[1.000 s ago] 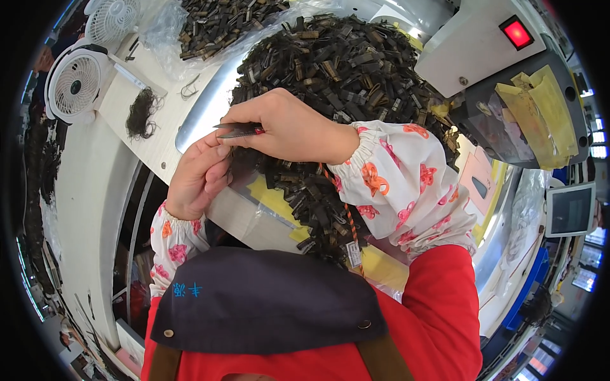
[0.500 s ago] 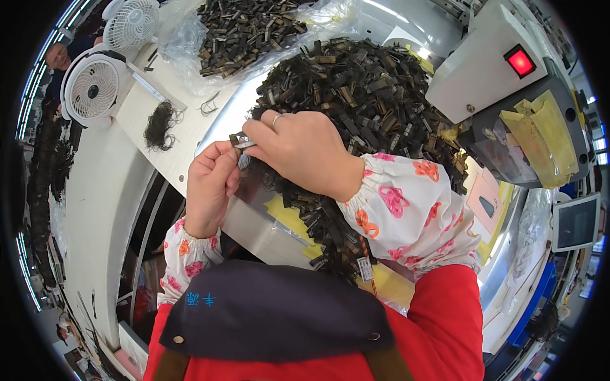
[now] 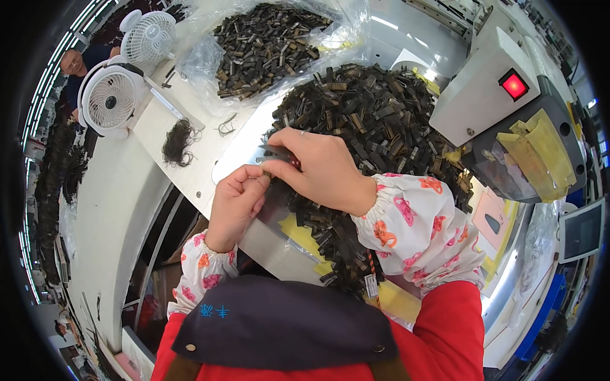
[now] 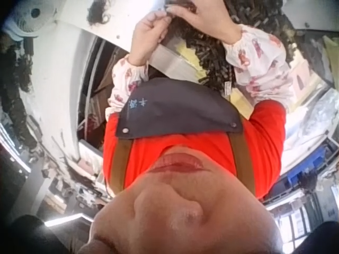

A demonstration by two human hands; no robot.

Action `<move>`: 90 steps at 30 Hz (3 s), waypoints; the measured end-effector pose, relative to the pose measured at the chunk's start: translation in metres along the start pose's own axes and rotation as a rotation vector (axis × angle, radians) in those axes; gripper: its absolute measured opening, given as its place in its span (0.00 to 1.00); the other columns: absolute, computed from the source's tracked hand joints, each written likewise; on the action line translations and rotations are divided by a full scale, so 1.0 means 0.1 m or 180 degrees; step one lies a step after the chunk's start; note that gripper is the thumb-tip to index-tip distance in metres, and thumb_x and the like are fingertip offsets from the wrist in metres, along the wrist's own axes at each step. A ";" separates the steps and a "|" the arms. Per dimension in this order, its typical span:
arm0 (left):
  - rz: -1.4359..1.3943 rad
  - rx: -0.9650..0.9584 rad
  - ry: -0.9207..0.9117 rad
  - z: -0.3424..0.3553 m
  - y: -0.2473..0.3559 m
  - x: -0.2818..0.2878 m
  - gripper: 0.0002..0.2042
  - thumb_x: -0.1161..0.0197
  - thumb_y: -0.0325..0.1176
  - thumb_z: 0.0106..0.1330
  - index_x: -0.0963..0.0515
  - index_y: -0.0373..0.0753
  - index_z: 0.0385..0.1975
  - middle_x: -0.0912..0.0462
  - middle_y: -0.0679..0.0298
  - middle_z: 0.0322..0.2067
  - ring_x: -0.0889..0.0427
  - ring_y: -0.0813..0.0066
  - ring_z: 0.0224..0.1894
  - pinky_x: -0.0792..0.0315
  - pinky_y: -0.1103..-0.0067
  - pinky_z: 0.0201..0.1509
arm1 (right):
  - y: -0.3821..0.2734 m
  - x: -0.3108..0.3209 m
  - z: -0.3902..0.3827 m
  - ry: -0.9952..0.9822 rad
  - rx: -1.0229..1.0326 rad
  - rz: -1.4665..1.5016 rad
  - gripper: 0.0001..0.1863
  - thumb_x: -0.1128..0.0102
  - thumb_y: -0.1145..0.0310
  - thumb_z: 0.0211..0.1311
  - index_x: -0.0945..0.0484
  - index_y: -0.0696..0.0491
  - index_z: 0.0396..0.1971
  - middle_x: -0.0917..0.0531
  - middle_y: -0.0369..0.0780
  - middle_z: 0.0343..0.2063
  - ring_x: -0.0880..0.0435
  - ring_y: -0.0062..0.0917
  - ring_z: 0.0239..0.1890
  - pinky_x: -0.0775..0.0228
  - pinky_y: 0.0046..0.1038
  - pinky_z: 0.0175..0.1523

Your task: Trimming excess threads and sorting small leather parts at a workshop station.

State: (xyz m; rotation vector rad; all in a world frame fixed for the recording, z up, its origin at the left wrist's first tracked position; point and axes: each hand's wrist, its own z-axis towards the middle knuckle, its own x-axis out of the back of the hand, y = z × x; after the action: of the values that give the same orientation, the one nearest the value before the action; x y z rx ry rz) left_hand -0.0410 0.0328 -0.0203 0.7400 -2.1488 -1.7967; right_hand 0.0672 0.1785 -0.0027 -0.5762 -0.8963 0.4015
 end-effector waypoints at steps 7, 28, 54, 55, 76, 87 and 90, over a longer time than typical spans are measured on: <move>0.2302 -0.1986 -0.0062 0.13 0.12 0.09 0.06 0.43 0.25 0.58 0.26 0.36 0.34 0.24 0.63 0.20 0.25 0.72 0.25 0.33 0.80 0.29 | 0.01 -0.03 -0.09 -0.0137 -0.0206 0.0774 0.08 0.39 0.73 0.51 0.27 0.59 0.30 0.22 0.42 0.21 0.23 0.27 0.23 0.32 0.24 0.29; 0.4106 -0.1690 0.1342 0.89 -0.02 0.88 0.04 0.40 0.32 0.54 0.23 0.39 0.25 0.22 0.59 0.25 0.24 0.58 0.32 0.33 0.67 0.35 | 0.10 -0.02 0.00 -0.0044 -0.0276 0.1134 0.06 0.41 0.75 0.52 0.27 0.60 0.27 0.24 0.47 0.20 0.23 0.36 0.21 0.33 0.27 0.27; 0.0625 -0.0485 -0.0190 -0.09 0.05 0.40 0.06 0.48 0.24 0.64 0.27 0.31 0.37 0.26 0.72 0.31 0.28 0.87 0.32 0.34 0.88 0.36 | 0.11 -0.02 -0.05 -0.1368 -0.0083 0.0616 0.10 0.38 0.71 0.50 0.25 0.59 0.32 0.21 0.42 0.20 0.20 0.29 0.23 0.31 0.24 0.29; 0.0431 -0.0439 -0.0090 -0.07 0.01 0.42 0.06 0.48 0.23 0.64 0.27 0.31 0.38 0.26 0.72 0.30 0.28 0.86 0.32 0.34 0.87 0.36 | 0.11 0.00 -0.03 -0.1326 -0.0217 0.0679 0.08 0.39 0.72 0.51 0.25 0.60 0.29 0.21 0.42 0.18 0.19 0.29 0.22 0.32 0.23 0.28; 0.1846 -0.1326 0.0363 -0.03 -0.17 0.03 0.11 0.39 0.23 0.55 0.27 0.32 0.38 0.25 0.67 0.22 0.31 0.83 0.20 0.35 0.86 0.23 | 0.07 0.07 0.04 -0.1743 -0.1039 0.1477 0.10 0.47 0.68 0.61 0.25 0.61 0.28 0.22 0.36 0.18 0.24 0.13 0.21 0.33 0.18 0.29; 0.1120 -0.0210 -0.0378 -0.27 0.03 0.10 0.12 0.49 0.26 0.66 0.35 0.32 0.48 0.22 0.66 0.23 0.29 0.87 0.21 0.34 0.89 0.25 | -0.01 -0.16 -0.07 -0.0823 -0.0258 0.1436 0.17 0.37 0.68 0.52 0.27 0.59 0.41 0.20 0.38 0.31 0.21 0.19 0.33 0.32 0.20 0.35; 0.0567 -0.0055 -0.0628 -0.22 0.16 0.11 0.15 0.54 0.29 0.68 0.41 0.33 0.52 0.24 0.63 0.27 0.25 0.83 0.25 0.32 0.87 0.29 | 0.08 -0.11 -0.05 -0.1176 -0.0228 0.1205 0.13 0.38 0.69 0.53 0.25 0.60 0.36 0.21 0.38 0.24 0.22 0.17 0.26 0.33 0.19 0.30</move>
State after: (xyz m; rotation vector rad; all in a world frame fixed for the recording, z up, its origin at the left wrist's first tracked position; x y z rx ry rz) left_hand -0.0428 0.0105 -0.0020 0.3663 -2.2364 -1.8584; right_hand 0.0645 0.1770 -0.0173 -0.7551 -1.1602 0.8401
